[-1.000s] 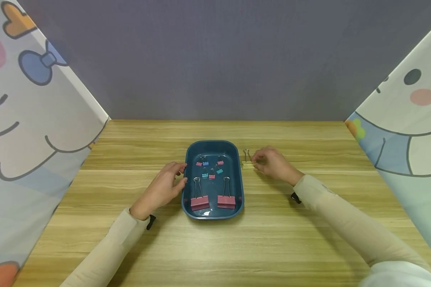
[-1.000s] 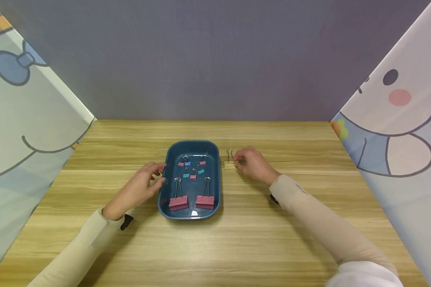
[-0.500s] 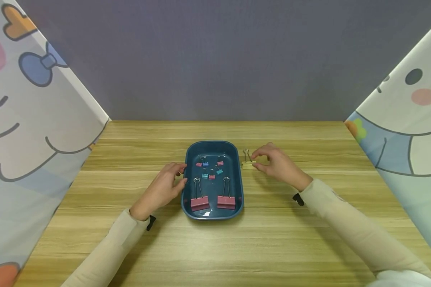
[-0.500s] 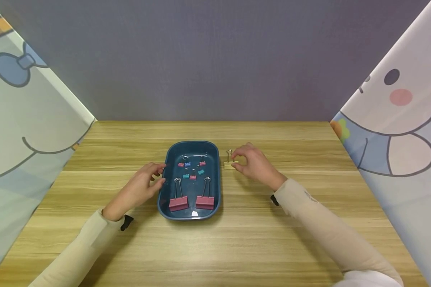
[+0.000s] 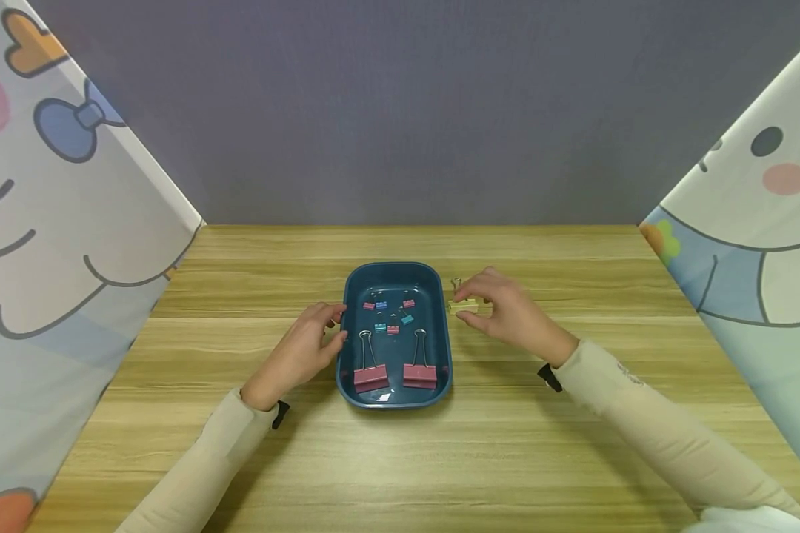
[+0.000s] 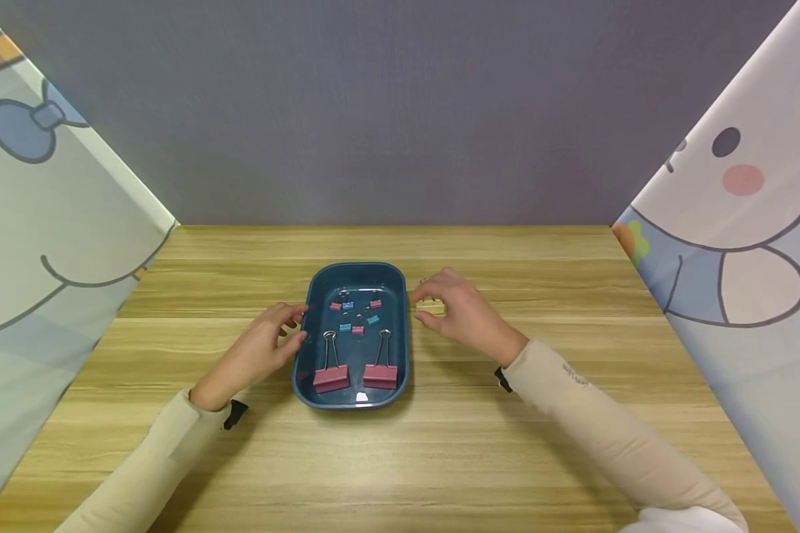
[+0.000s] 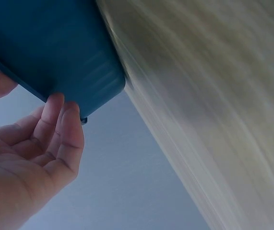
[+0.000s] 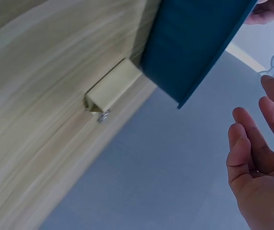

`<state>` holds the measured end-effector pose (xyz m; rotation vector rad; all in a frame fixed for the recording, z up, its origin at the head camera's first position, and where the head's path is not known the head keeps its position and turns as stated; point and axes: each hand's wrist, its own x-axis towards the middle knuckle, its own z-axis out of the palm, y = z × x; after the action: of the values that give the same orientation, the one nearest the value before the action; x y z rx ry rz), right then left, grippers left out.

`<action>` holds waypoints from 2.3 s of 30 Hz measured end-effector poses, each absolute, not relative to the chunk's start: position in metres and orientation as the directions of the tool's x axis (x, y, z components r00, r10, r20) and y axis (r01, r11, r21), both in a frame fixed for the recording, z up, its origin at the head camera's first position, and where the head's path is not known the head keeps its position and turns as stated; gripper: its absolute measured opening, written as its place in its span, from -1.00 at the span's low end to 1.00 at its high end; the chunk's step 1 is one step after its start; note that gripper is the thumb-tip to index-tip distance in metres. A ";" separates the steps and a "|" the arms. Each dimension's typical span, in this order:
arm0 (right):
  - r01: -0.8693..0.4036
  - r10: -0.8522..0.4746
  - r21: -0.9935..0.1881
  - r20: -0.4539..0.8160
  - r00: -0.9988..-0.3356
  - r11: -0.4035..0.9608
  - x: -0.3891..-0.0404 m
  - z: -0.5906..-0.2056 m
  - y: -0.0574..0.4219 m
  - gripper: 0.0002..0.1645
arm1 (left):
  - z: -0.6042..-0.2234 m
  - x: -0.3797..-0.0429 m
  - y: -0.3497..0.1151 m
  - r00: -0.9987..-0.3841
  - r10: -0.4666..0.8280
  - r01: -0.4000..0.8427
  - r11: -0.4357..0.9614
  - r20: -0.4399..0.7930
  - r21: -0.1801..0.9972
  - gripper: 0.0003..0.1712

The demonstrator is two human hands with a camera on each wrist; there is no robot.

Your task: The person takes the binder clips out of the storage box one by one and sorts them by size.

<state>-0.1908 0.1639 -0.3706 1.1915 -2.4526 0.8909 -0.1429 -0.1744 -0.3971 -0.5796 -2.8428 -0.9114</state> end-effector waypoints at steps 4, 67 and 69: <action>-0.794 -0.628 -0.413 0.487 -0.607 0.447 -0.188 -0.367 0.158 -0.70 | -0.397 -0.142 -0.175 -0.924 0.322 0.383 0.748 0.208 0.542 -0.52; -0.825 -0.828 -0.457 0.277 -0.487 0.333 -0.171 -0.400 0.068 -0.78 | -0.398 -0.142 -0.175 -0.913 0.340 0.408 0.722 0.228 0.559 -0.51; -0.826 -0.831 -0.460 0.276 -0.482 0.327 -0.171 -0.401 0.067 -0.78 | -0.398 -0.142 -0.175 -0.914 0.338 0.404 0.725 0.223 0.558 -0.51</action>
<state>-0.1710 0.0669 -0.4009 1.6032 -2.5665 0.8798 -0.1415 -0.1754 -0.3976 -0.6084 -2.8189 -0.9489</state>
